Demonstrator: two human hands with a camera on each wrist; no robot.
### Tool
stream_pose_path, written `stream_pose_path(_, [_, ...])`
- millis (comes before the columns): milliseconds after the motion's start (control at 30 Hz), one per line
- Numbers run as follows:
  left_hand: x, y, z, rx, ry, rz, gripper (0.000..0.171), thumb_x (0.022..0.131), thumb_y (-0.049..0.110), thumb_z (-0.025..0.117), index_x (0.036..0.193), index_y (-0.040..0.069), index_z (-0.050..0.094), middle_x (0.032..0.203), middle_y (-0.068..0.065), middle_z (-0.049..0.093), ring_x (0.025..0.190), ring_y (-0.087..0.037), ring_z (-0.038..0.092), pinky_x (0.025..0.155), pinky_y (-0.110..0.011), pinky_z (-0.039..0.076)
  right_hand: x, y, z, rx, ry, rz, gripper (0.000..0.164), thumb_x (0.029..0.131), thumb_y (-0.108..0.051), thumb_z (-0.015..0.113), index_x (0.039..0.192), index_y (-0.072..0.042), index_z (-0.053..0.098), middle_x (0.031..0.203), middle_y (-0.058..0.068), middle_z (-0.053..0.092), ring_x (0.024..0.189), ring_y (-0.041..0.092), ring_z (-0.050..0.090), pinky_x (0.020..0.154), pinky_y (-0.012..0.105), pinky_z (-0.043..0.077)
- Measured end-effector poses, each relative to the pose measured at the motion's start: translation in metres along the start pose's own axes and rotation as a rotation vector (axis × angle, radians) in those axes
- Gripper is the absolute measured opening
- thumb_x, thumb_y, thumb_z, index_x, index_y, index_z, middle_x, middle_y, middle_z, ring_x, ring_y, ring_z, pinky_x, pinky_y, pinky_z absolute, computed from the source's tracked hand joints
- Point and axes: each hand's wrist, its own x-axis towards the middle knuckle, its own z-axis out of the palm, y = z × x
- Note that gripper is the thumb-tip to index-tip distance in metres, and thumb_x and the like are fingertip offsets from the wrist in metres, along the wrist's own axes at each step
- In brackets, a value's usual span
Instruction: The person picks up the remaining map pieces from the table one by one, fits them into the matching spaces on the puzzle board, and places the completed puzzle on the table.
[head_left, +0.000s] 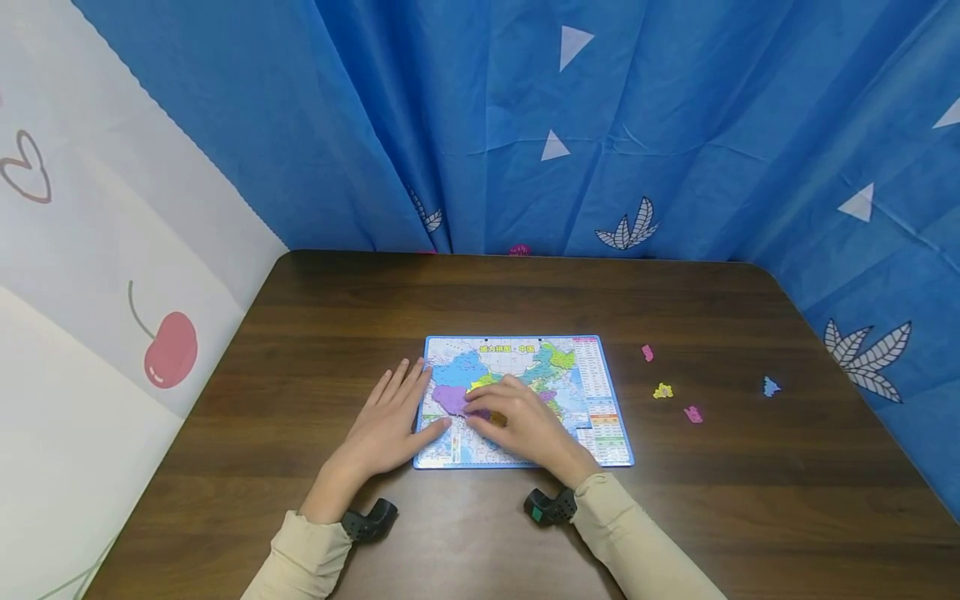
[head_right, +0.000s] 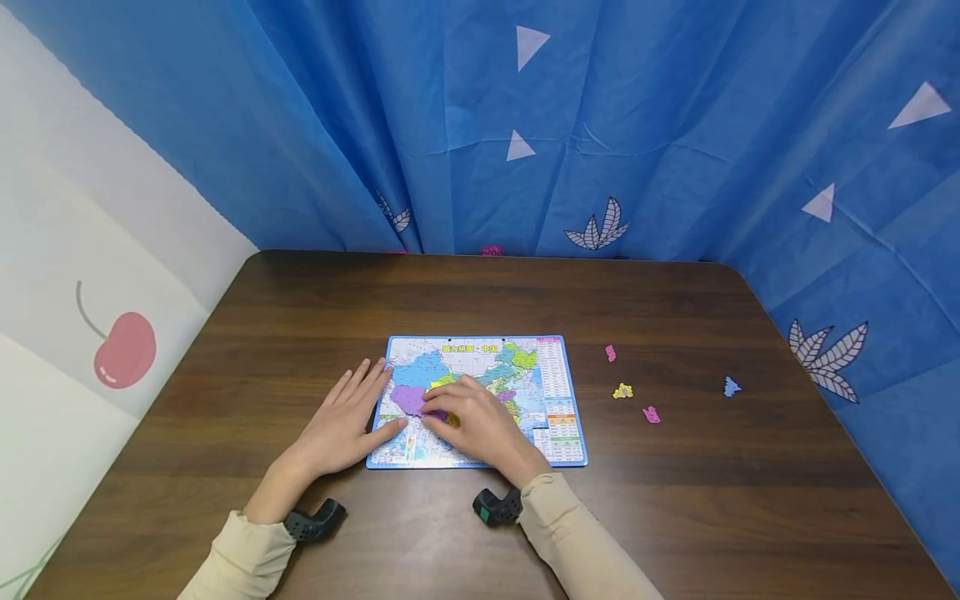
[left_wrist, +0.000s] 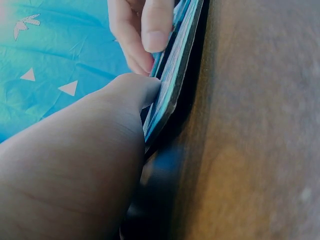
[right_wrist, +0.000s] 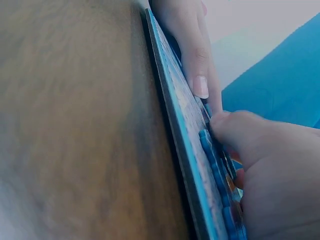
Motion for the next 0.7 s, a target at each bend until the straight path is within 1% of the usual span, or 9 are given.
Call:
stream_pose_path(133, [0.0000,-0.0004,0.0002,0.004,-0.002,-0.002,0.091,0.097,0.063,0.054,0.163,0.007,0.027,0.172,-0.010,0.016,0.161,-0.032,0.010,0.129,-0.055,0.008,-0.0002,-0.0002,0.0003,0.012,0.016,-0.019,0.021,0.096,-0.031,0.075,0.114,-0.021,0.080,0.124,-0.008,0.074,0.106,0.008,0.061,0.083,0.024,0.053])
stream_pose_path(300, [0.0000,-0.0003,0.0001,0.000,0.000,0.002,0.091,0.097,0.062,0.055,0.163,0.006,0.027,0.172,-0.010,0.016,0.160,-0.033,0.010,0.129,-0.055,0.008,-0.0005,-0.0013,-0.0012,0.005,-0.003,-0.013,0.023,0.096,-0.032,0.075,0.116,-0.022,0.079,0.127,-0.009,0.073,0.107,0.007,0.060,0.084,0.023,0.053])
stream_pose_path(533, [-0.0002,-0.0007,0.0001,0.001,0.002,0.004,0.090,0.097,0.062,0.054,0.163,0.007,0.027,0.172,-0.010,0.016,0.160,-0.033,0.010,0.129,-0.055,0.008,0.0003,-0.0033,-0.0021,-0.022,-0.035,-0.001,0.026,0.097,-0.035,0.073,0.120,-0.024,0.078,0.132,-0.011,0.071,0.104,0.006,0.058,0.078,0.021,0.050])
stream_pose_path(700, [-0.0003,-0.0010,0.0007,-0.001,0.000,0.000,0.090,0.097,0.062,0.054,0.163,0.007,0.027,0.172,-0.010,0.016,0.160,-0.033,0.009,0.129,-0.055,0.007,0.0005,-0.0031,-0.0010,-0.033,-0.050,0.017,0.026,0.098,-0.036,0.072,0.121,-0.025,0.078,0.133,-0.012,0.070,0.104,0.005,0.057,0.076,0.020,0.049])
